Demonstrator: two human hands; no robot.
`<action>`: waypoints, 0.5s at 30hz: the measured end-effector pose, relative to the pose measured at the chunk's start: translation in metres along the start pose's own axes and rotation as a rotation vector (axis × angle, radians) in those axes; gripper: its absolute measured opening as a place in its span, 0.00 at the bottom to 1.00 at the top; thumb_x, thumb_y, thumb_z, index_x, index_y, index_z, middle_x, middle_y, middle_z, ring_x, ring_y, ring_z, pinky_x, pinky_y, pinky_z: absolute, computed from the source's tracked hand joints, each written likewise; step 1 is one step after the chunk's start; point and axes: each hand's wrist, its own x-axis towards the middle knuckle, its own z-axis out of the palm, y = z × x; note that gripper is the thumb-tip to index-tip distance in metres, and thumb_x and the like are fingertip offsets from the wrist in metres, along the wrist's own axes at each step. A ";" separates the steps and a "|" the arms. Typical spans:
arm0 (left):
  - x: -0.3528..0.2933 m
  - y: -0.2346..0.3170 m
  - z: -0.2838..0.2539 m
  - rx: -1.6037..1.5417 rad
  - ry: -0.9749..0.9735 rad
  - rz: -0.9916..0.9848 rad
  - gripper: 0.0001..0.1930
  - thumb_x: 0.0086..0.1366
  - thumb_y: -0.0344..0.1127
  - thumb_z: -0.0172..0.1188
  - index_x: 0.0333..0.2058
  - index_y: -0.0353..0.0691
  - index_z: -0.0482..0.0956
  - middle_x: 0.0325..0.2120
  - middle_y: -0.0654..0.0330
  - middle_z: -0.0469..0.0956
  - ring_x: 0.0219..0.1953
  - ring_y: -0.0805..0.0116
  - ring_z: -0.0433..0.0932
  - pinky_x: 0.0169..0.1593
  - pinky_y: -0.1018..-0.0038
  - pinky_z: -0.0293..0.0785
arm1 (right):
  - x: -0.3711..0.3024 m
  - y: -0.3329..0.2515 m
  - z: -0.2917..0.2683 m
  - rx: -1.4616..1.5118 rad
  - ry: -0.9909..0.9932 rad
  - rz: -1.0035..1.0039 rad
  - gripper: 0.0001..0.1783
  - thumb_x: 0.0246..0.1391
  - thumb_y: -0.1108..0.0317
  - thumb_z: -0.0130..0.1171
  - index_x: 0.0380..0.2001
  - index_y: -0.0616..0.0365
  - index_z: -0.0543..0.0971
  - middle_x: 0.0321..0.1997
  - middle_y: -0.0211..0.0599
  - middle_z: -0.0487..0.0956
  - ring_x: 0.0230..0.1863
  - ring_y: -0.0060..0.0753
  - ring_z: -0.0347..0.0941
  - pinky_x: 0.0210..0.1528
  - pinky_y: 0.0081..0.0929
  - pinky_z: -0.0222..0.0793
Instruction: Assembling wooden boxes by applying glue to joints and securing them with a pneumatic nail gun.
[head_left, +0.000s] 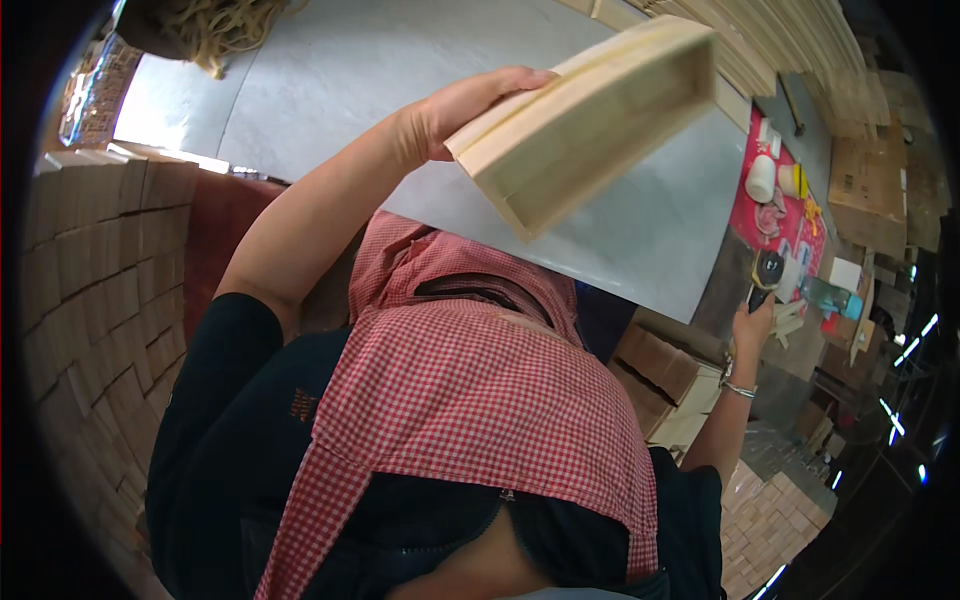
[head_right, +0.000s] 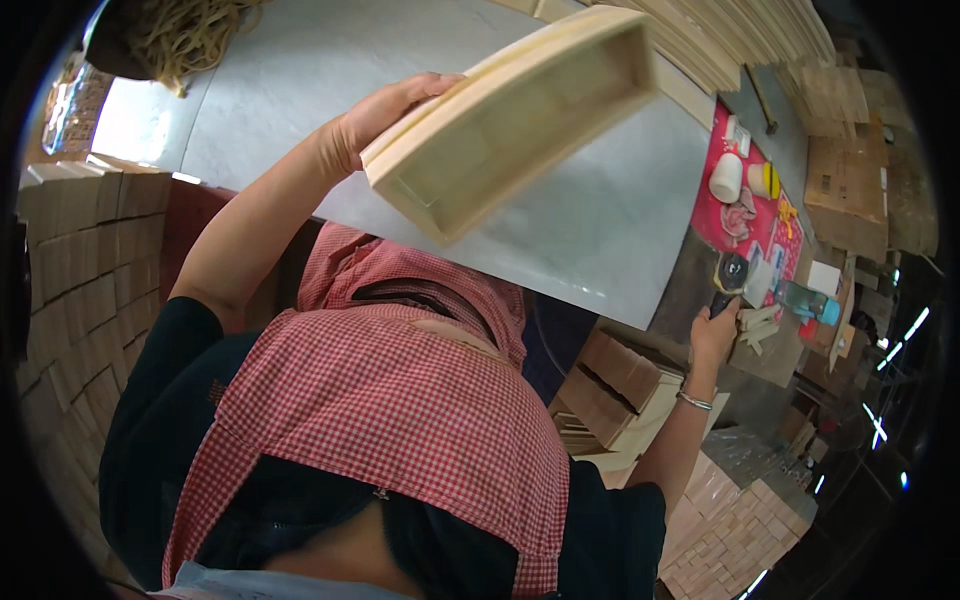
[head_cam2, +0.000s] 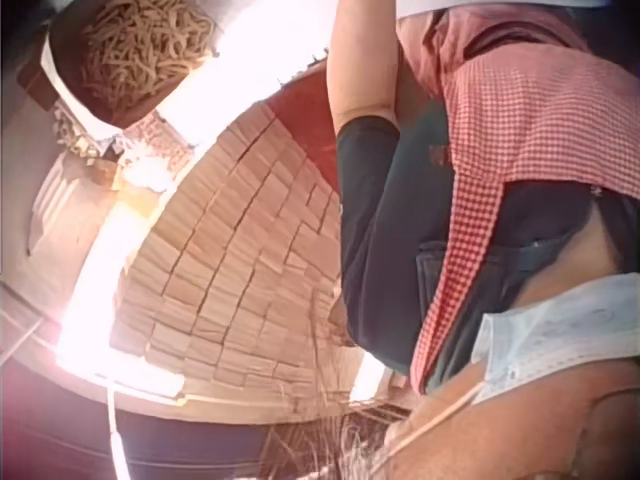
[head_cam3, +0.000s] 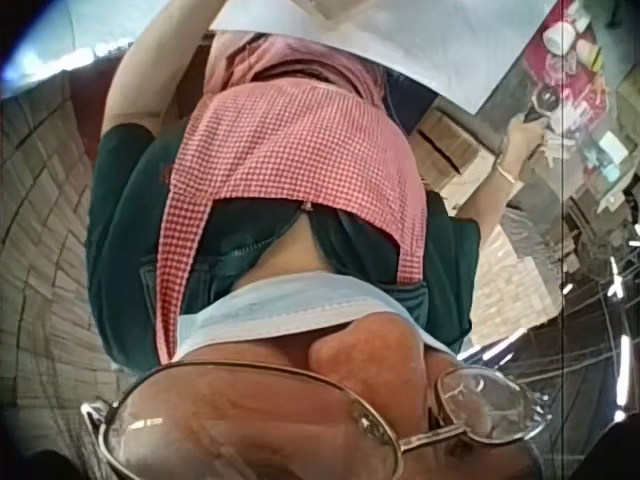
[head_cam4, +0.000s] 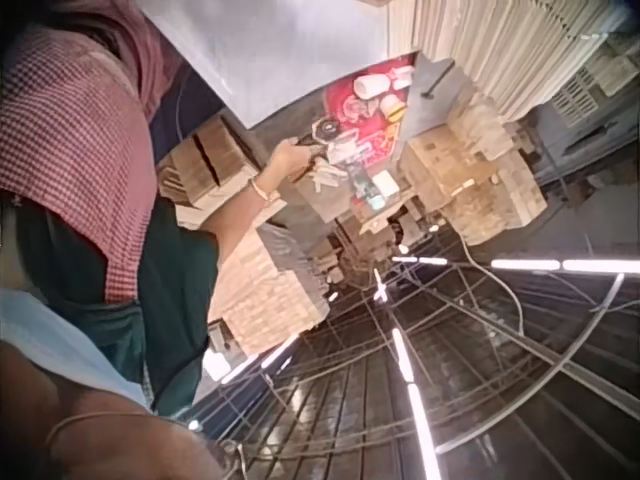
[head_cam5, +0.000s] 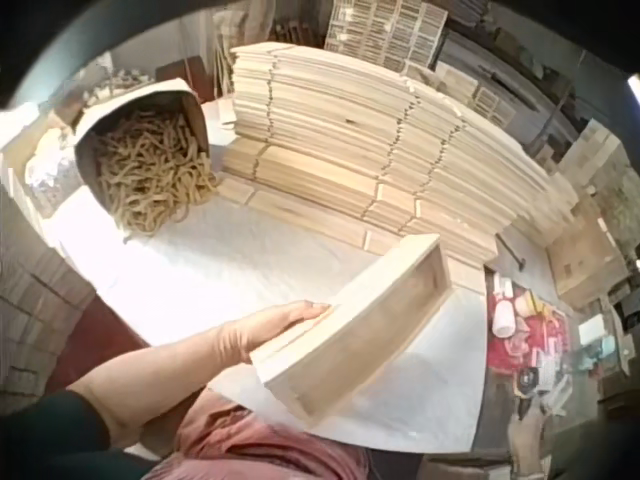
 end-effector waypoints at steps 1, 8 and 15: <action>-0.003 -0.009 -0.014 -0.019 0.058 0.015 0.30 0.66 0.52 0.59 0.59 0.37 0.76 0.51 0.45 0.81 0.42 0.58 0.82 0.44 0.68 0.80 | -0.004 0.002 0.005 -0.039 -0.054 0.069 0.31 0.59 0.67 0.59 0.64 0.63 0.66 0.45 0.57 0.82 0.43 0.59 0.81 0.46 0.44 0.76; -0.031 -0.012 -0.066 0.685 0.528 0.183 0.29 0.68 0.51 0.57 0.60 0.35 0.76 0.52 0.46 0.80 0.45 0.57 0.83 0.46 0.67 0.81 | -0.010 -0.027 0.030 -0.179 -0.137 0.266 0.30 0.61 0.66 0.58 0.65 0.63 0.68 0.48 0.56 0.83 0.47 0.60 0.81 0.50 0.42 0.76; -0.055 -0.009 -0.008 1.163 0.740 0.261 0.35 0.67 0.59 0.58 0.62 0.36 0.74 0.55 0.44 0.78 0.53 0.53 0.80 0.56 0.63 0.78 | 0.002 -0.150 0.014 0.589 0.029 0.016 0.19 0.63 0.65 0.60 0.53 0.65 0.79 0.38 0.43 0.86 0.39 0.39 0.83 0.42 0.28 0.79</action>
